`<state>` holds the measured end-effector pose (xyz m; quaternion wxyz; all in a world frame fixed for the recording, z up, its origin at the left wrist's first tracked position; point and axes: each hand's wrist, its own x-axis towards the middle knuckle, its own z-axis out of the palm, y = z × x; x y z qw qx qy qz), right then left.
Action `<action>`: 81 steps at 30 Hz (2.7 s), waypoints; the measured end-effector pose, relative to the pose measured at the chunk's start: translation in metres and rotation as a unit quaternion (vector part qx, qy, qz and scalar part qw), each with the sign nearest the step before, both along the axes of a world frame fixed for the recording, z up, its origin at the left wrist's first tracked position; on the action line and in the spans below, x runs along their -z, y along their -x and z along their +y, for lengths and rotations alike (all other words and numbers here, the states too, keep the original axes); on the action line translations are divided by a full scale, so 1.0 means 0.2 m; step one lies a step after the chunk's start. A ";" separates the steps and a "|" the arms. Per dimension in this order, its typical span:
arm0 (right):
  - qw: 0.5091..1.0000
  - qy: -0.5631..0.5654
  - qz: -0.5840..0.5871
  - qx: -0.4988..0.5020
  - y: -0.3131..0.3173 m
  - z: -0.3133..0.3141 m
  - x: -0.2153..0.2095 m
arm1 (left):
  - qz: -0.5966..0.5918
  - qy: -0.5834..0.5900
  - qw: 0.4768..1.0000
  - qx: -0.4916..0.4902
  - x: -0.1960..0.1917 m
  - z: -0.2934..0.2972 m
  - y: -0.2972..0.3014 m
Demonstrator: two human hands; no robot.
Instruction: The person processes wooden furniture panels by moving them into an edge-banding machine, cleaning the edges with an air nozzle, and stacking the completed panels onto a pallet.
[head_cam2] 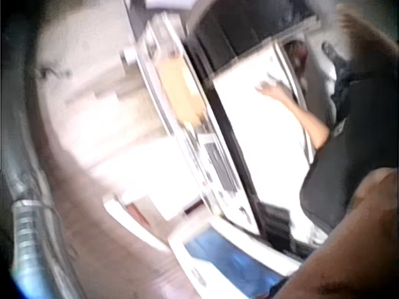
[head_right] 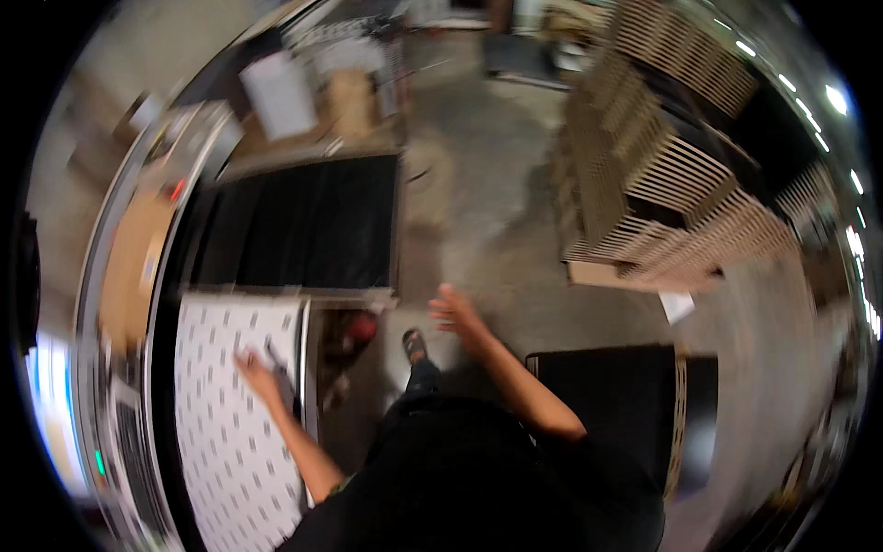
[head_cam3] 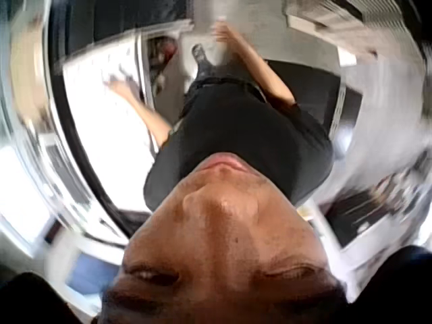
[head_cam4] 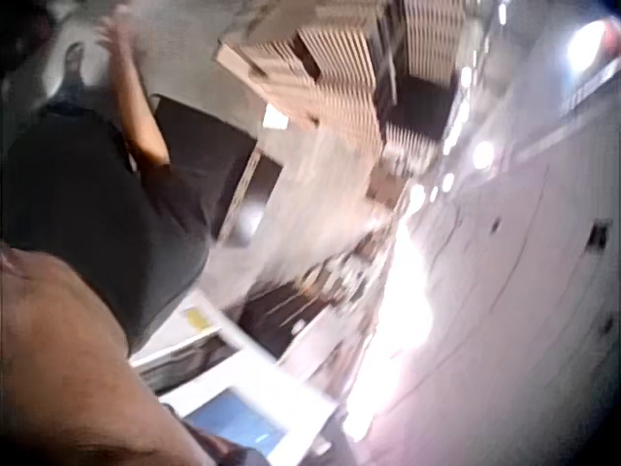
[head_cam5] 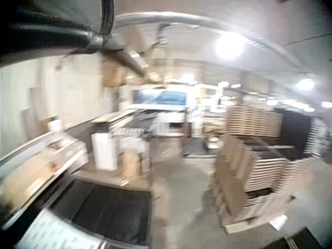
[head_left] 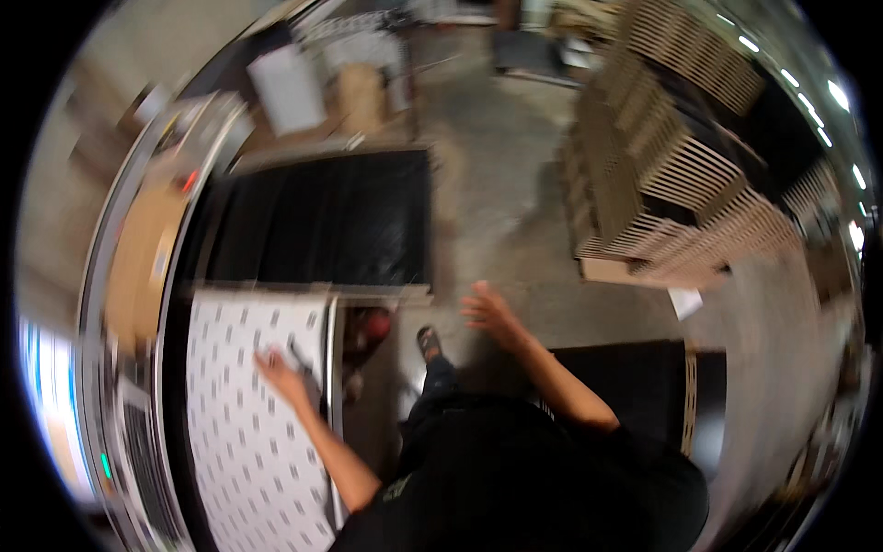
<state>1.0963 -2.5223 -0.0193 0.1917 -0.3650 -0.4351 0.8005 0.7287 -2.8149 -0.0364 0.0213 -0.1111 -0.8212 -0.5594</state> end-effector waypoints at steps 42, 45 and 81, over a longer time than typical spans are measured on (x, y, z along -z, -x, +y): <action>0.983 -0.121 -0.093 0.104 -0.45 1.18 -0.36 | 0.330 0.435 0.834 -0.082 -0.59 0.52 1.26; 0.960 0.228 -0.127 0.102 -0.48 1.23 -0.46 | 0.207 0.442 0.869 -0.081 -0.65 0.56 1.25; 0.928 0.022 -0.288 0.236 -1.87 1.71 -1.16 | -0.357 0.114 0.892 0.253 -0.99 2.50 0.54</action>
